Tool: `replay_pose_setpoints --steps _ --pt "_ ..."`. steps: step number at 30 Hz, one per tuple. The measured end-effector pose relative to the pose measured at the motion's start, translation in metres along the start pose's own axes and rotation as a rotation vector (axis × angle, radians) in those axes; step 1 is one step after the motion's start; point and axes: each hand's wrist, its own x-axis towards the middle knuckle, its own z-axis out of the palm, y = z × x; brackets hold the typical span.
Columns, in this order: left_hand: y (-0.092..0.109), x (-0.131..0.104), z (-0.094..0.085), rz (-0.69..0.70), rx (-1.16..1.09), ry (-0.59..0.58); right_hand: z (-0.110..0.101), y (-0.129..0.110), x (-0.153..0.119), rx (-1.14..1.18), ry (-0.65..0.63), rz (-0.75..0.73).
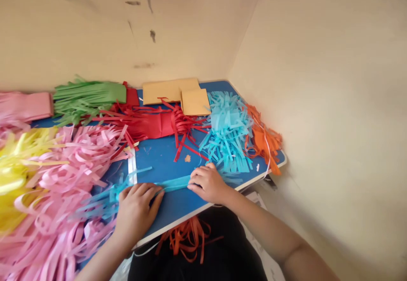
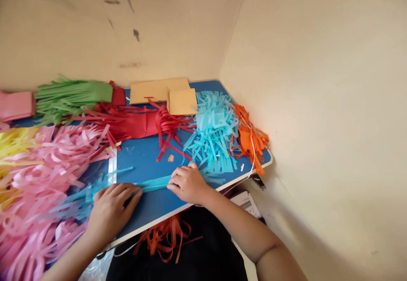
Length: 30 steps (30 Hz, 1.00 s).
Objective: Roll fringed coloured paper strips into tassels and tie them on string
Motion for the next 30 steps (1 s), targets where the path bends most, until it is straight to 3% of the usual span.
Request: replay_pose_setpoints --steps 7,24,28,30 --pt "-0.003 0.016 -0.003 -0.134 0.024 -0.143 0.010 -0.010 0.015 -0.158 0.009 0.275" --pt "-0.005 0.018 -0.002 -0.219 0.010 -0.241 0.006 -0.005 0.016 -0.125 -0.043 0.329" --pt "-0.005 0.016 -0.005 -0.198 0.111 -0.116 -0.003 -0.009 0.013 -0.256 0.088 0.367" --pt "-0.002 0.016 -0.008 -0.071 0.172 -0.047 -0.003 -0.018 0.012 -0.340 0.113 0.250"
